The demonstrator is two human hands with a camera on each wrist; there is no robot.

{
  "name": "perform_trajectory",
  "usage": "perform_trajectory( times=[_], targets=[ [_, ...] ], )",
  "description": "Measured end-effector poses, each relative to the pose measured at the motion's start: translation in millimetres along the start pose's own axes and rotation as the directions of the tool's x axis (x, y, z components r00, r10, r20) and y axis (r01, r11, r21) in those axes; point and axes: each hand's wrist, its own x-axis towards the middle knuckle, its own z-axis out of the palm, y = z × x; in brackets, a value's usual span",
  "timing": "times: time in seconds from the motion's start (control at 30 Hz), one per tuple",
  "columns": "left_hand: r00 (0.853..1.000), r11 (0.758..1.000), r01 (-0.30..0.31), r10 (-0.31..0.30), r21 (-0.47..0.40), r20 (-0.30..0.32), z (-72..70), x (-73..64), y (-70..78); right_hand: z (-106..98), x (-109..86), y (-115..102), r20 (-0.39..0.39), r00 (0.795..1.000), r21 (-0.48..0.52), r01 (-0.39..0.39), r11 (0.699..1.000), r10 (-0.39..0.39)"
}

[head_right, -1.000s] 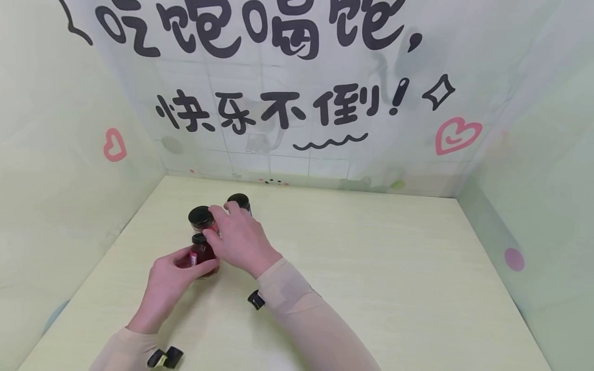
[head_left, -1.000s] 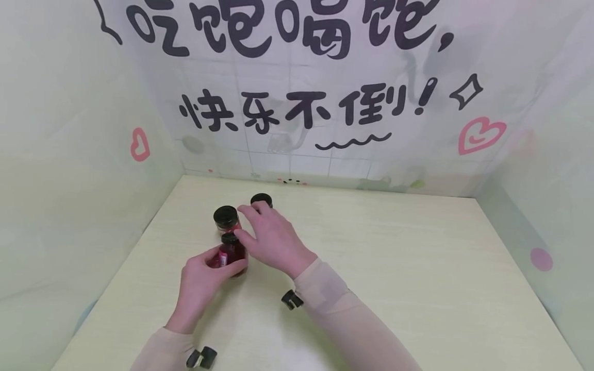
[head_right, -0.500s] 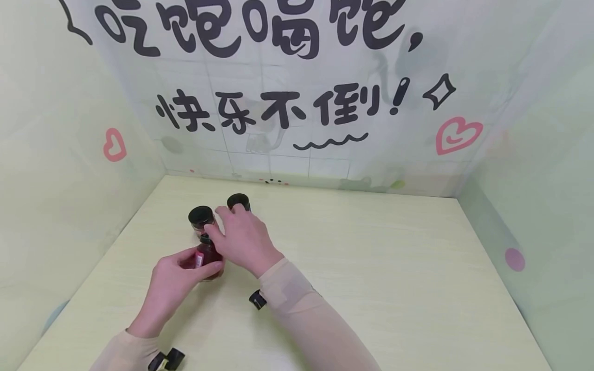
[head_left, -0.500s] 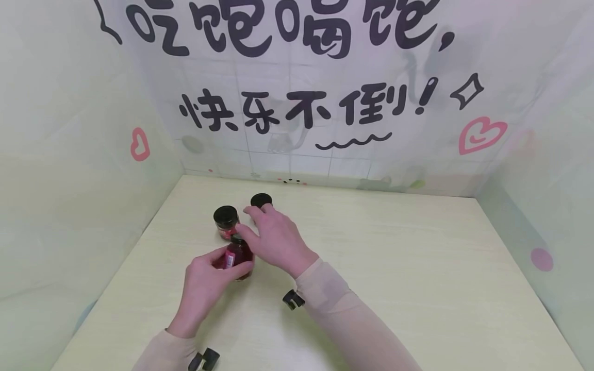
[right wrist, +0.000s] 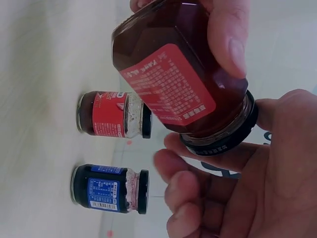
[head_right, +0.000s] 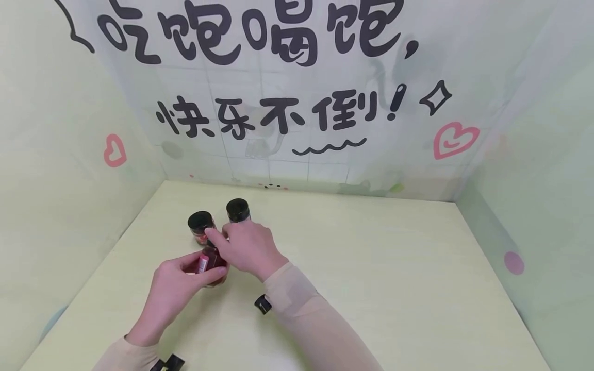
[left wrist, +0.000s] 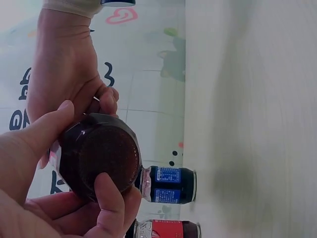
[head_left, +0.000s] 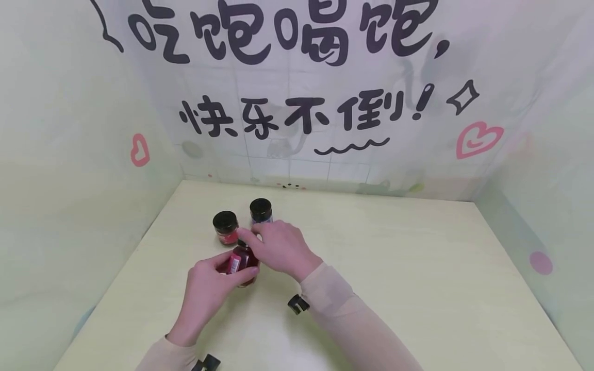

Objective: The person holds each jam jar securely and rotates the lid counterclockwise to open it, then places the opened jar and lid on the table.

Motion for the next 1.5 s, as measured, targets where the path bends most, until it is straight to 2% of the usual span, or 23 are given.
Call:
perform_trajectory(
  times=[0.2,0.47,0.73,1.07,1.33,1.5],
  targets=[
    [1.000,1.000,-0.014,0.014,0.024,0.002,1.9,-3.5,-0.5,5,-2.6,3,0.014,1.000,-0.004,-0.008,1.000,0.008],
    [0.999,0.999,-0.039,0.039,-0.011,0.027,5.7,-8.7,3.6,7,-6.1,8,-0.001,0.998,0.019,-0.064,0.998,0.064],
    [0.998,0.998,-0.053,0.054,-0.021,0.042,5.9,-8.0,3.9,9,-4.4,13,-0.056,0.998,0.082,-0.037,0.996,0.041],
    [0.997,0.998,-0.032,0.035,-0.046,0.064,6.5,-6.1,1.9,7,-6.1,13,-0.029,0.998,0.131,-0.057,0.990,0.061],
    [0.998,0.994,0.016,-0.008,-0.107,0.068,3.4,-7.9,5.3,13,-6.1,13,-0.079,0.994,0.232,-0.058,0.971,0.079],
    [0.999,0.996,-0.002,0.007,-0.091,0.050,4.0,-8.0,4.0,15,-6.8,13,-0.094,0.993,0.278,-0.044,0.960,0.073]
  ],
)
